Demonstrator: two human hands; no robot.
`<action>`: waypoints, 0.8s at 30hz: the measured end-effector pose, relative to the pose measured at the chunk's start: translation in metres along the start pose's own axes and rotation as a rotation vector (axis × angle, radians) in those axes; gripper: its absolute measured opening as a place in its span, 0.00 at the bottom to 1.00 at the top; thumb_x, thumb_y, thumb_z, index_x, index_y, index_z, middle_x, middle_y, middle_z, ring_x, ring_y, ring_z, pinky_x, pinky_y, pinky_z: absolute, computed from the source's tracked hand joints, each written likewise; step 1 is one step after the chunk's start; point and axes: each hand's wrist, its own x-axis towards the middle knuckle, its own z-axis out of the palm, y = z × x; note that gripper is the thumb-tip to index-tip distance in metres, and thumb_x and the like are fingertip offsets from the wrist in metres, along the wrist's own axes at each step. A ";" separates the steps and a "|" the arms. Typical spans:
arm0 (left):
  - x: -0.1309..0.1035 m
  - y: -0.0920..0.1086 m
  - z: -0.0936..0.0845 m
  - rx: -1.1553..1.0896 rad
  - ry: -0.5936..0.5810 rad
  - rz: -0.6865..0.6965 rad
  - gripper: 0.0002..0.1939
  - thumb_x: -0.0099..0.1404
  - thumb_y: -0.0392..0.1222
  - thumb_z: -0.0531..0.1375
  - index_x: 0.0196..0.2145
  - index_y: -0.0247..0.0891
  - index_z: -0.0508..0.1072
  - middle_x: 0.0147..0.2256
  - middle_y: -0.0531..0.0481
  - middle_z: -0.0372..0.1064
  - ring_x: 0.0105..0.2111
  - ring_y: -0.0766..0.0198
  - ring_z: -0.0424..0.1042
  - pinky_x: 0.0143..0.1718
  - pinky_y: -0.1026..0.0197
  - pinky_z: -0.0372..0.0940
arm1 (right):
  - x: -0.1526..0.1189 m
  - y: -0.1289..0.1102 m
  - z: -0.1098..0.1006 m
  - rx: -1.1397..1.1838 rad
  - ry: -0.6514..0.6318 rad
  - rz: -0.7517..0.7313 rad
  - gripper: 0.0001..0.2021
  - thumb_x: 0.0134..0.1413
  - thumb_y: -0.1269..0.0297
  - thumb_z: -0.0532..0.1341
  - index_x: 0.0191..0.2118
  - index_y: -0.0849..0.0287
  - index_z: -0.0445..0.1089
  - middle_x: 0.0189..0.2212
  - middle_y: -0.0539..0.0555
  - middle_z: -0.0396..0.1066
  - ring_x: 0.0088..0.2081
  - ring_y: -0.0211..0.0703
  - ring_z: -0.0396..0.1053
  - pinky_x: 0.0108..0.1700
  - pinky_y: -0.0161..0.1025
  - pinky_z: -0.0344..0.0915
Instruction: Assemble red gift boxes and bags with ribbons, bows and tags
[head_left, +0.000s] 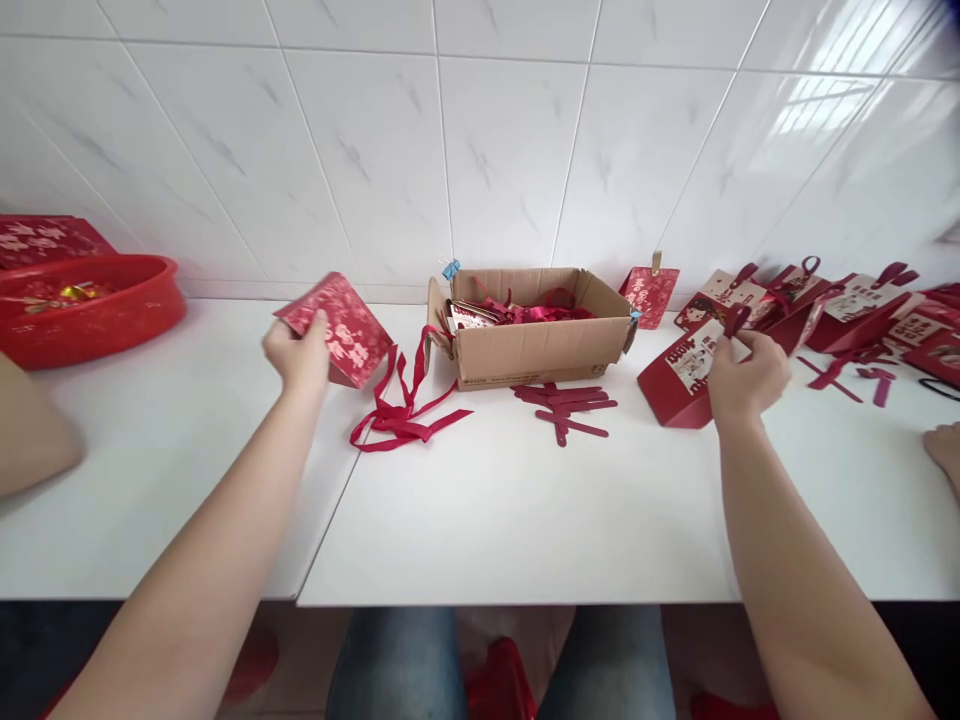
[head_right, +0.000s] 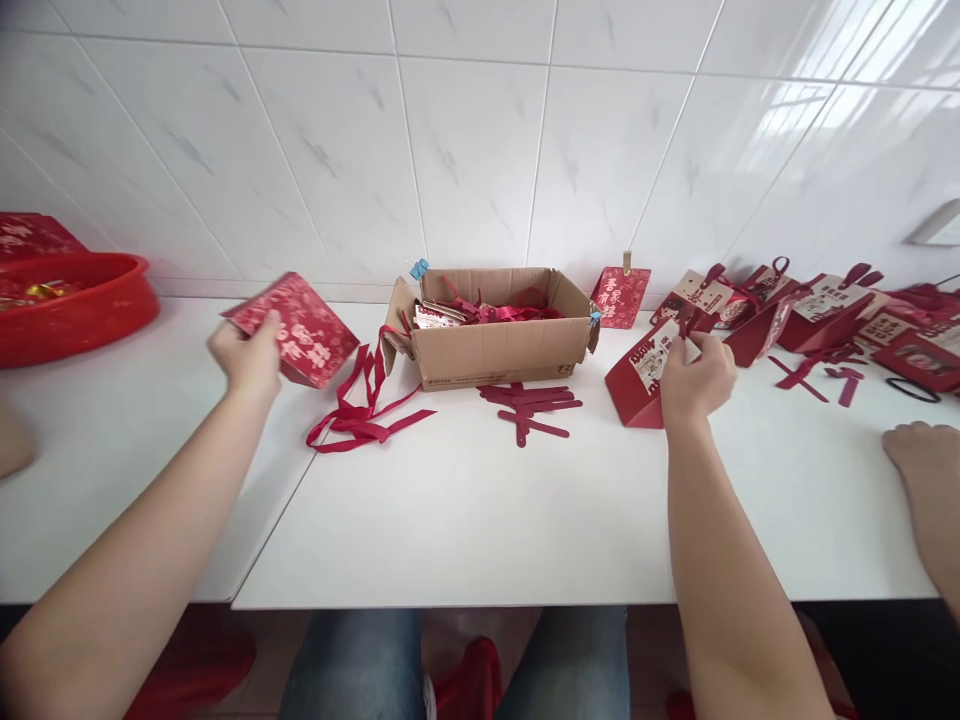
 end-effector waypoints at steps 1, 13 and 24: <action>-0.001 0.009 -0.005 -0.010 0.115 0.006 0.12 0.59 0.43 0.59 0.34 0.35 0.61 0.32 0.56 0.66 0.34 0.69 0.66 0.47 0.58 0.66 | 0.000 -0.003 0.000 0.022 0.039 -0.017 0.13 0.43 0.62 0.69 0.37 0.57 0.71 0.39 0.66 0.70 0.43 0.59 0.68 0.47 0.54 0.59; -0.104 0.104 0.010 -0.449 -0.384 -0.334 0.15 0.48 0.41 0.71 0.32 0.33 0.73 0.30 0.50 0.75 0.28 0.62 0.73 0.30 0.59 0.71 | -0.088 -0.109 0.038 0.127 -0.389 -0.587 0.23 0.53 0.62 0.59 0.56 0.58 0.62 0.58 0.65 0.57 0.60 0.60 0.54 0.57 0.60 0.55; -0.143 0.071 0.040 -0.628 -0.711 -0.205 0.33 0.56 0.63 0.61 0.54 0.42 0.66 0.50 0.41 0.69 0.47 0.52 0.71 0.44 0.55 0.68 | -0.092 -0.123 0.048 -0.031 -0.854 -0.784 0.07 0.53 0.71 0.59 0.39 0.57 0.70 0.37 0.55 0.72 0.41 0.49 0.64 0.44 0.44 0.53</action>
